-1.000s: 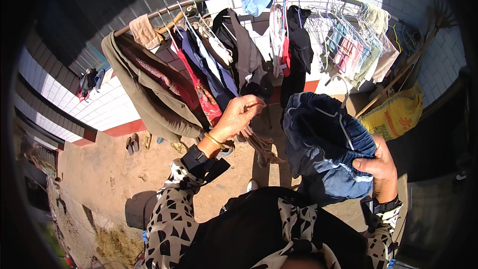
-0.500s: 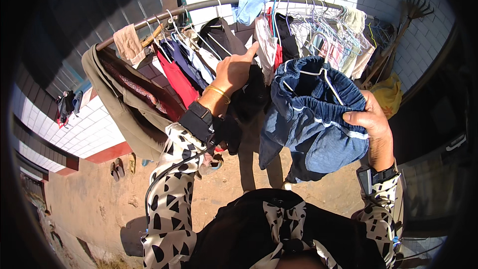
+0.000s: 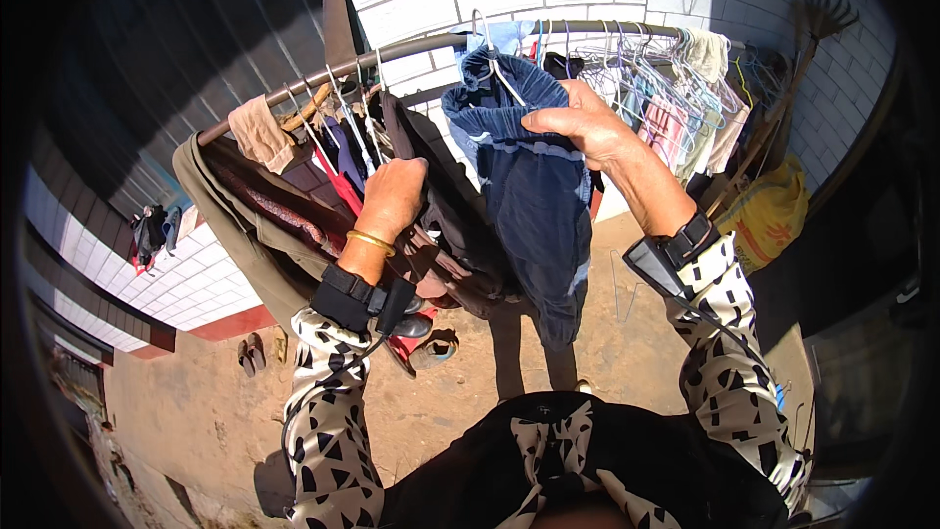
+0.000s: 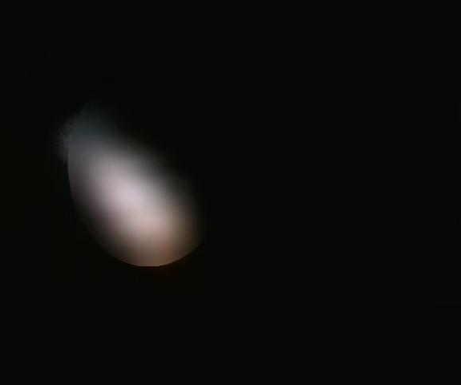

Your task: The person hangs various garments on hangers and places them on a clothes rack. They retrieve clothes from a washing machine, then hang shirts, pants, and other items on hangers before arranging them on the rack.

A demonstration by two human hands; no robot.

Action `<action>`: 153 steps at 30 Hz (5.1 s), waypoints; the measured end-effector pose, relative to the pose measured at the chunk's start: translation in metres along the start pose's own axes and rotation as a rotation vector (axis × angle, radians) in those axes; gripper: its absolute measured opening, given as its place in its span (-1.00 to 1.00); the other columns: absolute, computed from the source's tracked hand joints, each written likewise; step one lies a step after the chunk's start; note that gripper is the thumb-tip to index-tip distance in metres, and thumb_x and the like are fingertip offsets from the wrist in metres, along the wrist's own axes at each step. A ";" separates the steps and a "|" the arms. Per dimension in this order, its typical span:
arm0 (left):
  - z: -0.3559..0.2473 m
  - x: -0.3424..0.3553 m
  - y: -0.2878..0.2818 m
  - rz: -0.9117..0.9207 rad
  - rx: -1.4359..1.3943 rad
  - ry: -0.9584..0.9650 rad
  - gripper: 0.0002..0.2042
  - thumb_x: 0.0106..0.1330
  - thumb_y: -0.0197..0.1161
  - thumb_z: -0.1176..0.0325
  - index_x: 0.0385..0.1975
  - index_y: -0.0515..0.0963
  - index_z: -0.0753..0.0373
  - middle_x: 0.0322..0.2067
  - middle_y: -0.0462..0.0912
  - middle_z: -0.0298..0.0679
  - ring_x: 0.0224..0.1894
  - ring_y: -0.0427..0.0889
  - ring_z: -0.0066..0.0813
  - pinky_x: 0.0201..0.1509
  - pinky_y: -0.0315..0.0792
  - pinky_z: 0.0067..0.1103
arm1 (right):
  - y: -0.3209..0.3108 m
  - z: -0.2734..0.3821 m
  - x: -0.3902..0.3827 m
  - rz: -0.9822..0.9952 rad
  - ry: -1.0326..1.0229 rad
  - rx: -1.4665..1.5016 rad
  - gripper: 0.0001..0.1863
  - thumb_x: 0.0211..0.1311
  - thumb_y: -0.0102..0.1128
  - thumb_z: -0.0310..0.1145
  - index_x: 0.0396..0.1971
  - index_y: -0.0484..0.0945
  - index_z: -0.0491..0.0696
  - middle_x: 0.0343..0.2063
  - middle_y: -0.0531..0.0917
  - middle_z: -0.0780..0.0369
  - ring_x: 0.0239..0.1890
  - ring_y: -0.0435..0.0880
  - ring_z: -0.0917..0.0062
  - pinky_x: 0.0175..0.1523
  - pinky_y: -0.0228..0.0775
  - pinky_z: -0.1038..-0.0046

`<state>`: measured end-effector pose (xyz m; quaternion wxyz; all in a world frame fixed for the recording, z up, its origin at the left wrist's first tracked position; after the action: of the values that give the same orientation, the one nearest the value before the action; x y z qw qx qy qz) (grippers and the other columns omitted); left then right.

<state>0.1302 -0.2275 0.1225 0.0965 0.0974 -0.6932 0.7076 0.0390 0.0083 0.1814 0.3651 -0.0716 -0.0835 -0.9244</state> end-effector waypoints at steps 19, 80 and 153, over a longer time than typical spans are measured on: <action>0.018 -0.063 -0.066 0.045 -1.710 0.048 -0.83 0.43 0.22 0.44 -0.10 0.63 0.38 -0.51 0.63 -0.31 -0.63 0.47 -0.70 -0.66 0.24 -0.80 | 0.113 -0.126 -0.060 0.489 -0.033 -0.818 -0.11 -0.06 0.57 0.11 0.19 0.48 -0.15 -0.03 0.65 -0.02 0.00 0.67 0.22 0.07 0.51 0.29; -0.638 0.141 0.121 0.369 -1.225 0.683 -0.63 0.29 0.33 0.52 0.10 0.52 0.39 -0.09 0.69 -0.08 -0.03 0.69 -0.34 0.02 0.55 -0.53 | -0.490 0.068 -0.409 -0.722 -0.051 0.122 -0.82 0.44 0.17 -0.36 -0.29 0.47 -0.18 -0.41 0.61 0.19 -0.48 0.67 0.57 -0.45 0.68 0.59; -0.422 0.176 0.167 0.357 -0.928 0.481 -0.84 0.11 0.21 0.61 -0.30 0.49 0.34 -0.52 0.55 -0.05 -0.45 0.61 -0.09 -0.36 0.45 -0.43 | -0.557 -0.011 0.035 -0.328 -0.168 -1.051 -0.83 0.22 0.29 -0.30 -0.37 0.68 -0.09 -0.45 0.72 0.17 -0.34 0.71 0.35 -0.14 0.52 0.35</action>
<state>-0.0861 0.1916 0.0015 0.1633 -0.2388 -0.8965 0.3357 -0.3703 0.3834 0.1207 0.1239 -0.3034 0.3498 -0.8776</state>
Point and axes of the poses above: each hand's wrist, its own x-axis towards the middle knuckle, its own y-axis out of the palm, z = x × y, the point moved 6 cm from there along x, towards the middle knuckle
